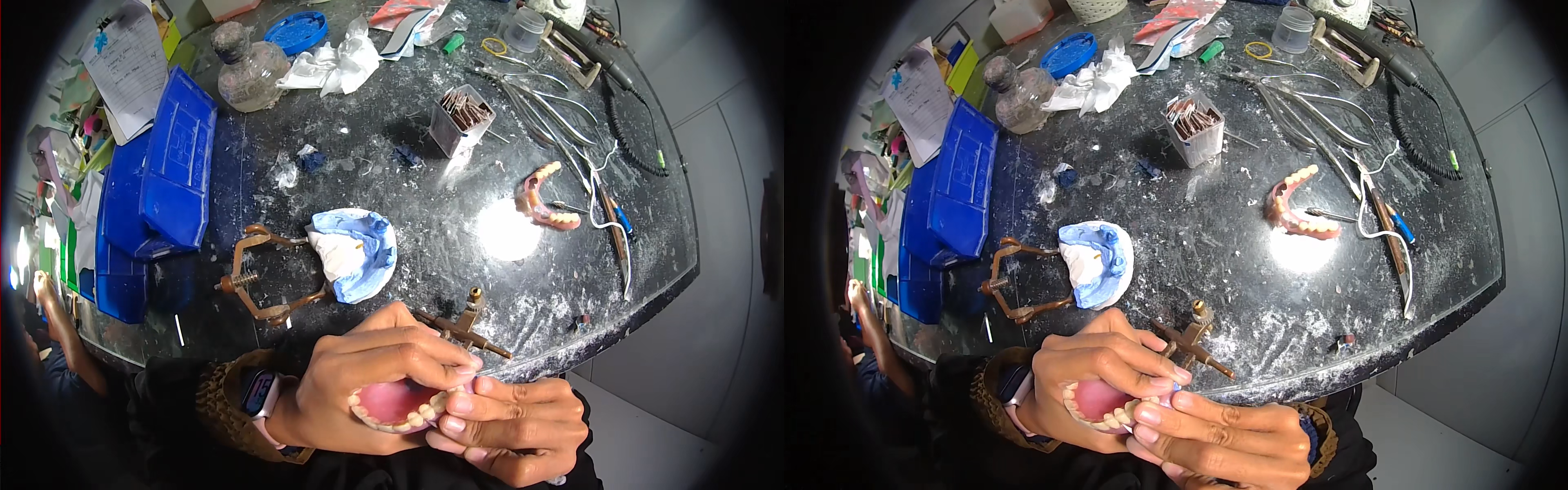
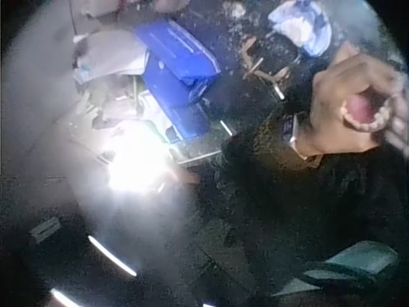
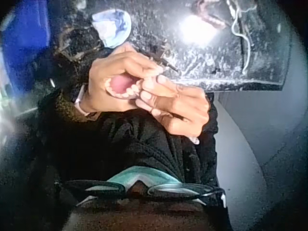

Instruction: The person carves wax on a dental prosthesis using a metal tool, tests its fit onto a dental articulator, and removes the denture base by hand.

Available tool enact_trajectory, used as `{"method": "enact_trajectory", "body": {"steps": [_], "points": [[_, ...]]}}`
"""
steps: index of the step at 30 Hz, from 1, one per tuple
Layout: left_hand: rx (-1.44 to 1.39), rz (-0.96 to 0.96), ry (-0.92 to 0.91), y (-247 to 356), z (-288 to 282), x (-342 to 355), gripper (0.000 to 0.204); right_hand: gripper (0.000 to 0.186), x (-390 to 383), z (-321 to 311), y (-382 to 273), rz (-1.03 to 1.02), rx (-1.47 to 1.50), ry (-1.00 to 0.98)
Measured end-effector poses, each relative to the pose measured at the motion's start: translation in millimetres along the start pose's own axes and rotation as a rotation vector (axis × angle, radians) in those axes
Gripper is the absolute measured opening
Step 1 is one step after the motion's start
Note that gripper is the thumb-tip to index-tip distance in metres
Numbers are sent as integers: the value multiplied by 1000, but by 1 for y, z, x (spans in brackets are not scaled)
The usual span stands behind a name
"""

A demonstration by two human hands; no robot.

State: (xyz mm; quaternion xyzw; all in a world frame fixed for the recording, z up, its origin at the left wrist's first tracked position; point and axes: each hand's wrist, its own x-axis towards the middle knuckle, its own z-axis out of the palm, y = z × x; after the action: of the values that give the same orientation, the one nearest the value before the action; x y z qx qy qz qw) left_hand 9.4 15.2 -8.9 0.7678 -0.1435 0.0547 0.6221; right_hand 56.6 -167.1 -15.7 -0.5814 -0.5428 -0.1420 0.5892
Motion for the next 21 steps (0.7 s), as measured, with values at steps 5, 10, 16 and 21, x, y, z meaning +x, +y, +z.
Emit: {"method": "enact_trajectory", "body": {"steps": [5,10,16,21], "points": [[-15,-20,18,3,1,-1,39,23,-6,-4,-11,146,-26,-124],[-59,-18,52,3,3,-2,35,36,-7,-11,-11,351,157,-90],[-52,-10,66,2,3,-4,32,38,-13,-7,-3,356,195,-18],[-38,-4,42,1,2,-3,32,36,-13,-5,0,266,174,-4]]}}
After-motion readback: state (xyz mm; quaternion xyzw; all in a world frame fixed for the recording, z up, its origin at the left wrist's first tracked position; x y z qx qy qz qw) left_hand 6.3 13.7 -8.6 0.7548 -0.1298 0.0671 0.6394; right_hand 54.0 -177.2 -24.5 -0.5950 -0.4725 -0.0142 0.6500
